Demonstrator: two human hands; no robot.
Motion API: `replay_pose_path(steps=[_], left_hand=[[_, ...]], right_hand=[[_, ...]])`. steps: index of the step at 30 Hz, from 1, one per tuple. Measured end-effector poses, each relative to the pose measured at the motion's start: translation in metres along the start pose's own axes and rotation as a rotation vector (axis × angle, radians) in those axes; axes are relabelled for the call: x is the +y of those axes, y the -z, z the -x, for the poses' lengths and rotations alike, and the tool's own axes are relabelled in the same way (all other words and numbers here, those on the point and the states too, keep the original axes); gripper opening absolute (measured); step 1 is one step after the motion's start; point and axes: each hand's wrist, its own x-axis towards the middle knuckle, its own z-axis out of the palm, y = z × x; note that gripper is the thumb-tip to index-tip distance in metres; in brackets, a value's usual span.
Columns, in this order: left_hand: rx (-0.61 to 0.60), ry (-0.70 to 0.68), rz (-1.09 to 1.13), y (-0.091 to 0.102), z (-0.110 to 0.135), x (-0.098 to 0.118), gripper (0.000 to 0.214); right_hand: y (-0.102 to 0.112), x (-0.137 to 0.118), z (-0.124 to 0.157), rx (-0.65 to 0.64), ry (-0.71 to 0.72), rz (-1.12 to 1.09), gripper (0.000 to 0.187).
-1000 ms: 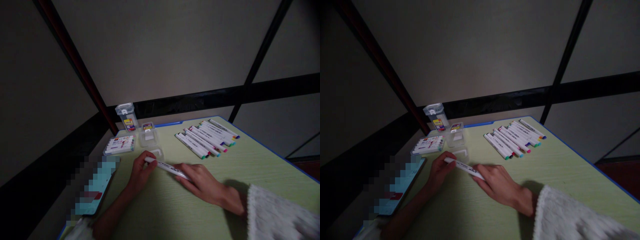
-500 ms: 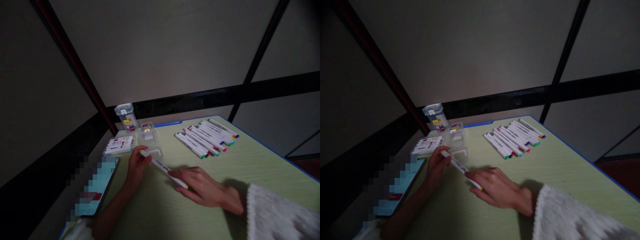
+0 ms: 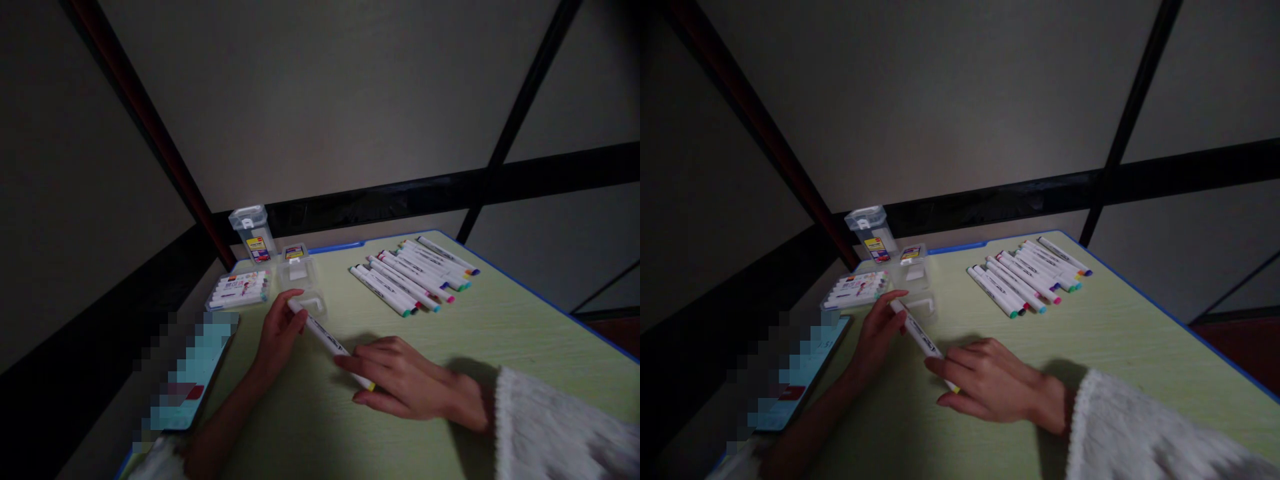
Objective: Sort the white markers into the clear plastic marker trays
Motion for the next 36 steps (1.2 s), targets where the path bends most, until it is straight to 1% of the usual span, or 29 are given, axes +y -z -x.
replay_pose_path(steps=[4,11,27,31,36], left_hand=[[-0.031,0.001,-0.029,0.0002,0.0,-0.0024,0.032],[-0.043,0.019,-0.037,-0.0007,0.0021,-0.0023,0.036],[-0.114,0.026,-0.045,-0.0015,0.003,-0.0013,0.043],[-0.127,0.02,-0.057,-0.001,0.0029,-0.0014,0.041],[-0.119,0.013,-0.049,-0.0011,0.0033,0.0004,0.032]], right_hand=[[-0.0023,0.0,0.0007,-0.001,0.021,0.029,0.046],[-0.0075,0.001,0.0009,-0.027,0.071,0.071,0.043],[-0.0092,0.0003,0.0008,-0.084,0.06,0.098,0.042],[-0.0085,-0.0003,-0.0003,-0.109,0.043,0.096,0.043],[-0.0078,-0.0001,-0.0014,-0.164,0.011,0.056,0.045]])
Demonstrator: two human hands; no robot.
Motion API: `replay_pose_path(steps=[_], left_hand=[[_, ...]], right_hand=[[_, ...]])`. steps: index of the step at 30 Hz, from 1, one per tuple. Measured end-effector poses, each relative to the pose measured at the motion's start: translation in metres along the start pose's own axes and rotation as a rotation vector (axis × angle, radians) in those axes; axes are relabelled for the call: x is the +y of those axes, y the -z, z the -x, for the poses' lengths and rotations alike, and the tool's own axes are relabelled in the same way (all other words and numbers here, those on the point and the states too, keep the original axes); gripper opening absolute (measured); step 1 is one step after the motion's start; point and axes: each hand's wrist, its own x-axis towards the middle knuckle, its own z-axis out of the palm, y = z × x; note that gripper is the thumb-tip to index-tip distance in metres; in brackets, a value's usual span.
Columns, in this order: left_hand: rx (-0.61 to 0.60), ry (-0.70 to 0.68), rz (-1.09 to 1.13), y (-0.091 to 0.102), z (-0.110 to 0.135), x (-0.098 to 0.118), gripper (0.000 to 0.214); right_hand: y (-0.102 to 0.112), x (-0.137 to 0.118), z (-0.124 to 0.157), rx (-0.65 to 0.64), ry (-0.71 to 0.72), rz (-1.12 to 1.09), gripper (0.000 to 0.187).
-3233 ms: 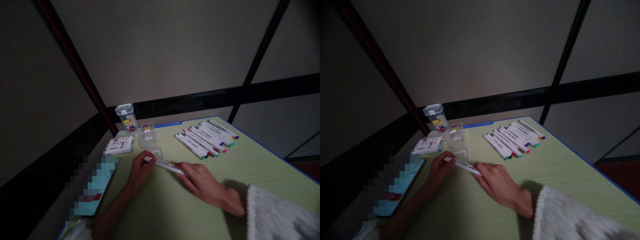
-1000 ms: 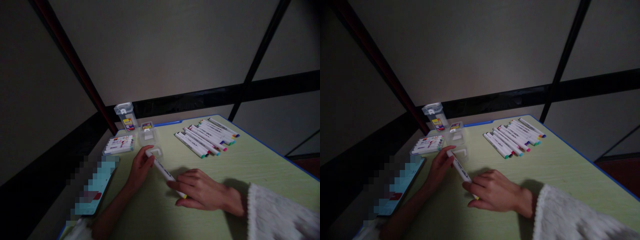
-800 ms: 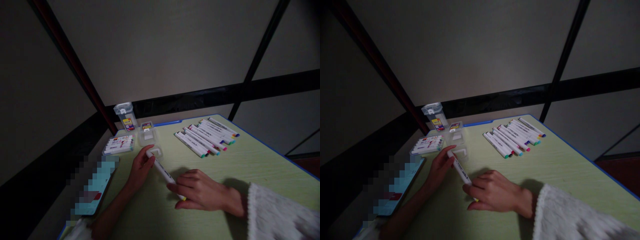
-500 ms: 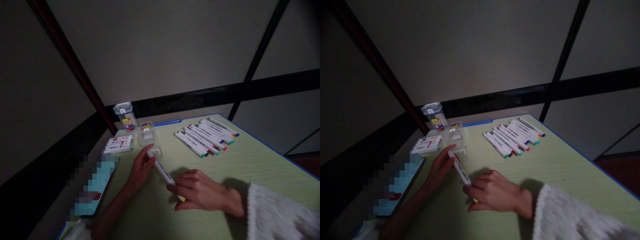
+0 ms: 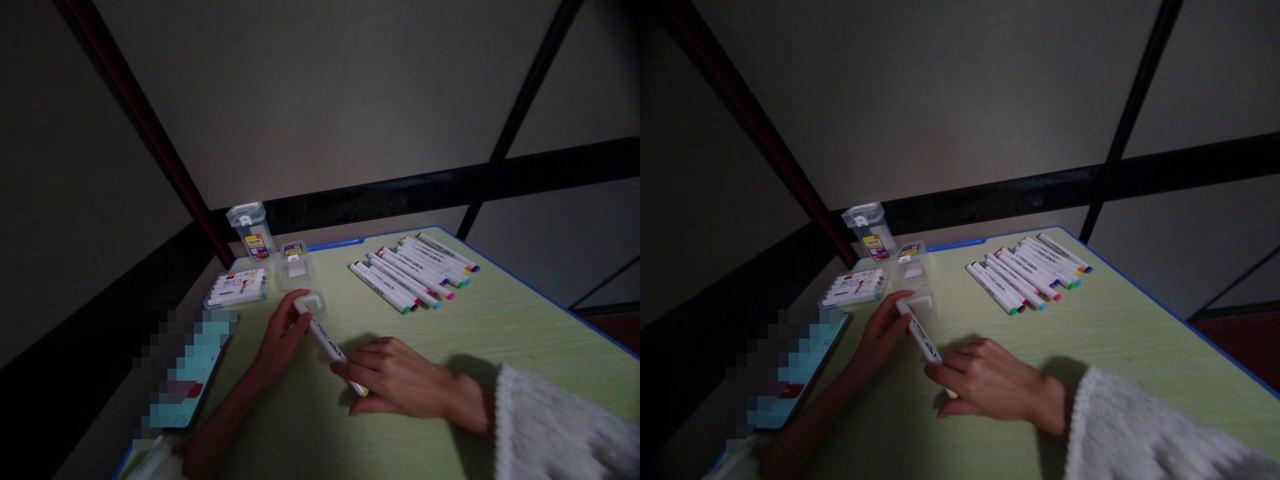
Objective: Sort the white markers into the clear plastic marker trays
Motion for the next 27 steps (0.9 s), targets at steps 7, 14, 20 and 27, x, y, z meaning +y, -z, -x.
replay_pose_path(steps=[7,14,20,27], left_hand=[[-0.009,-0.014,0.014,0.0007,-0.0014,-0.0004,0.021],[0.003,0.0,0.016,-0.0008,-0.0011,0.0,0.03],[-0.015,0.013,0.029,-0.0005,0.0002,-0.0021,0.044],[-0.015,0.026,0.059,0.0009,0.0002,-0.005,0.053]], right_hand=[[0.0026,0.0002,-0.0009,-0.023,0.007,-0.017,0.042],[0.0008,0.0013,0.0,-0.011,0.0,-0.009,0.04],[0.0005,0.0011,0.0006,-0.029,-0.027,-0.014,0.039],[0.0008,0.0005,-0.0001,-0.042,-0.054,-0.048,0.038]])
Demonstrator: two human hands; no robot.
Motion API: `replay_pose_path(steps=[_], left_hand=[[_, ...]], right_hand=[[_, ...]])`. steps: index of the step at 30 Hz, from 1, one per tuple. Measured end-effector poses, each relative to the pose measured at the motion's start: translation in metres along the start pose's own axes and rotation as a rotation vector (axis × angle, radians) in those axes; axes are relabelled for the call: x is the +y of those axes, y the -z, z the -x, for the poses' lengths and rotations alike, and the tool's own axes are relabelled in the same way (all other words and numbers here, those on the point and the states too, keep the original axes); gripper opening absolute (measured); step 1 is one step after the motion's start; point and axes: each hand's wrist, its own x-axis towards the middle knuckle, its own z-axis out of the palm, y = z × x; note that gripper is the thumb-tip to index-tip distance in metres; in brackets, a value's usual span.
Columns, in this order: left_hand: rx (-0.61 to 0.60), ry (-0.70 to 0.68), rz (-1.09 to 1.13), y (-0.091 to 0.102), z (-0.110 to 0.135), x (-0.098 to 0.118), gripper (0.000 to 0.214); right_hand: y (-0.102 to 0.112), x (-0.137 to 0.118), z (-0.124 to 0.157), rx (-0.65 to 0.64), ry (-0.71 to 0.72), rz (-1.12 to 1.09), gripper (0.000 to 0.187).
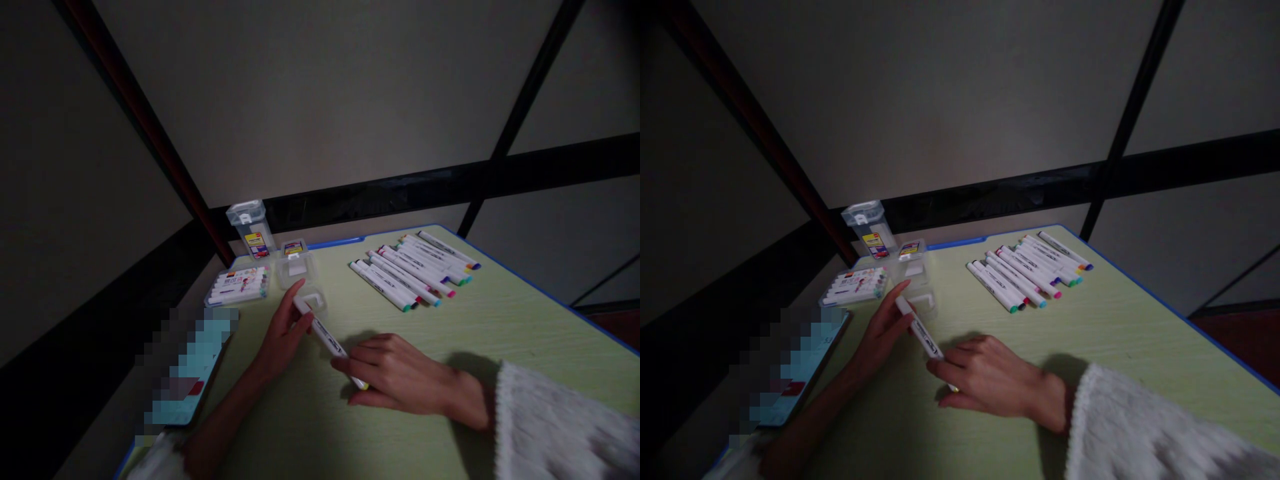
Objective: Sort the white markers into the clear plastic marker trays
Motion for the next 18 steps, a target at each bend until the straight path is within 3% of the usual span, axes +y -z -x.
replay_pose_path(steps=[18], left_hand=[[-0.025,-0.002,-0.062,0.0002,0.0004,-0.0018,0.059]], right_hand=[[0.0037,0.0007,-0.001,-0.059,-0.031,-0.041,0.031]])
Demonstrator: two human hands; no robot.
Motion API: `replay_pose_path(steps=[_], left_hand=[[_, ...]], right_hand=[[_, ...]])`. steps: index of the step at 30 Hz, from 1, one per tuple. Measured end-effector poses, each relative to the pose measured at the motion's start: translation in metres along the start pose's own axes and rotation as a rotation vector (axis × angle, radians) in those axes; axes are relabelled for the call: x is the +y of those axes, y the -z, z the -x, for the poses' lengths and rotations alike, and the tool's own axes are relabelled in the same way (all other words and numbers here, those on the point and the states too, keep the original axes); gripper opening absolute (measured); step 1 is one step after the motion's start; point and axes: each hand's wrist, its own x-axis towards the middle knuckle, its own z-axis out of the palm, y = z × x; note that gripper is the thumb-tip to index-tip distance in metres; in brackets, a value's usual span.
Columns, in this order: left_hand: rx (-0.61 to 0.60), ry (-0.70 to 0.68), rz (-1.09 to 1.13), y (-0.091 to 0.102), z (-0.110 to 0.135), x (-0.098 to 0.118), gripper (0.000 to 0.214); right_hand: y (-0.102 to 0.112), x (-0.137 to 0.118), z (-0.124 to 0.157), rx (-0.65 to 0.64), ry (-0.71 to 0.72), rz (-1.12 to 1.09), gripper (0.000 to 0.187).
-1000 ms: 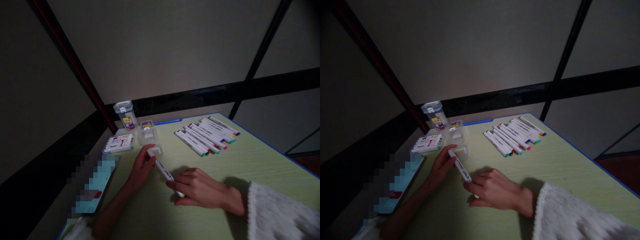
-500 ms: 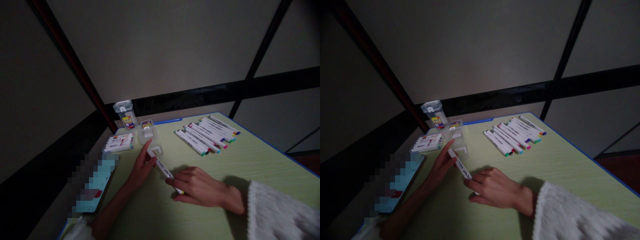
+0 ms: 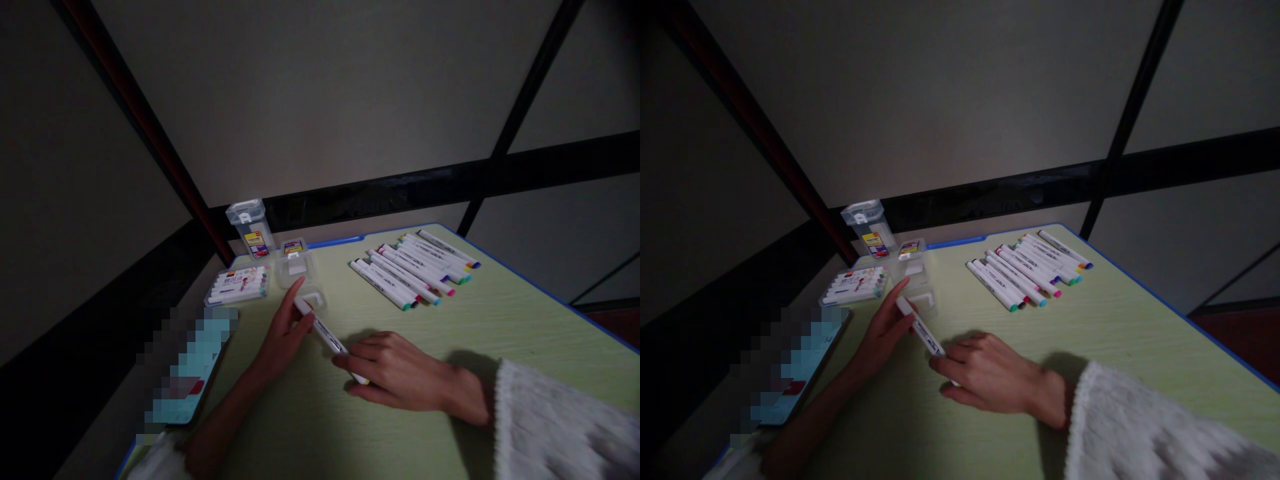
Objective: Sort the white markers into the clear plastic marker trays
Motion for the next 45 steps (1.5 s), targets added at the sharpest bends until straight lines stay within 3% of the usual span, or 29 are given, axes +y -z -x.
replay_pose_path(steps=[18,45], left_hand=[[-0.005,0.006,-0.047,-0.0013,-0.0017,0.002,0.032],[-0.003,0.018,-0.074,-0.0019,-0.0022,0.0014,0.033]], right_hand=[[-0.0008,0.0006,0.0002,-0.002,-0.014,-0.052,0.031],[0.0021,0.0002,-0.0012,-0.035,-0.032,-0.097,0.031]])
